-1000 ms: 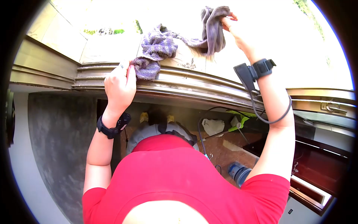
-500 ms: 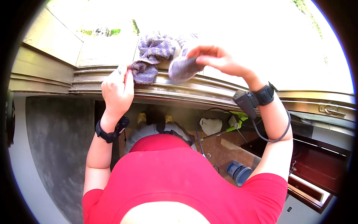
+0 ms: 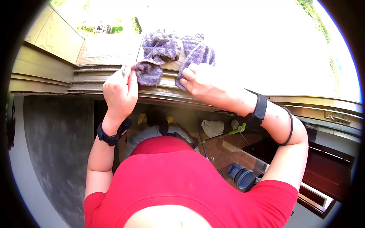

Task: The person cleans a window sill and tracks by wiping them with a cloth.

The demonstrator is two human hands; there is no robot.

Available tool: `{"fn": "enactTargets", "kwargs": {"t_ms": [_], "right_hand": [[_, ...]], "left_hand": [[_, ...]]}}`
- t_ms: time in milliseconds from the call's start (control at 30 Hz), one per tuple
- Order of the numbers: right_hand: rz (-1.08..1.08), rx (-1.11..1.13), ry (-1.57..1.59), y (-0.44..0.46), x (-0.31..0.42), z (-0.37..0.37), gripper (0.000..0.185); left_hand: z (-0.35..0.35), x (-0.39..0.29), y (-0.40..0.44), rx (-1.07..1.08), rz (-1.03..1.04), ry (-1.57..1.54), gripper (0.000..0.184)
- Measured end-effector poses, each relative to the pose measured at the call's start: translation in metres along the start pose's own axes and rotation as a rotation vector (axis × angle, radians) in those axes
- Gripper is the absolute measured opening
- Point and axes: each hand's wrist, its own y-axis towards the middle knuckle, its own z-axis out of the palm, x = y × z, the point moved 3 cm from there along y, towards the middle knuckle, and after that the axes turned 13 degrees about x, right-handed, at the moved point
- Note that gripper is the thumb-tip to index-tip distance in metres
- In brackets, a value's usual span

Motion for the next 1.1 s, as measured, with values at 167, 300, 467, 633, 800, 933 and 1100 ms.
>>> {"fn": "enactTargets", "kwargs": {"t_ms": [167, 300, 467, 633, 800, 933, 1100], "right_hand": [[-0.079, 0.098, -0.17, 0.009, 0.006, -0.004, 0.017], [-0.133, 0.183, -0.206, 0.013, 0.002, -0.002, 0.013], [-0.144, 0.108, 0.24, 0.009, -0.032, 0.017, 0.006], [0.18, -0.418, 1.336, -0.061, -0.178, 0.025, 0.023], [0.567, -0.975, 1.69, -0.085, -0.226, 0.064, 0.022], [0.248, -0.653, 1.523, -0.076, -0.146, 0.029, 0.023], [0.403, -0.234, 1.062, -0.059, -0.038, 0.026, 0.023]], "left_hand": [[-0.001, -0.001, 0.001, -0.006, 0.009, -0.013, 0.019], [0.0, -0.001, 0.0, -0.013, 0.004, 0.004, 0.019], [0.0, -0.003, 0.0, 0.02, -0.007, 0.025, 0.018], [0.0, -0.005, 0.002, 0.024, -0.025, 0.013, 0.019], [0.0, -0.003, 0.001, 0.014, -0.017, 0.002, 0.019], [-0.001, -0.002, 0.001, -0.026, -0.032, -0.031, 0.018], [-0.001, -0.003, 0.002, -0.043, -0.03, -0.045, 0.017]]}}
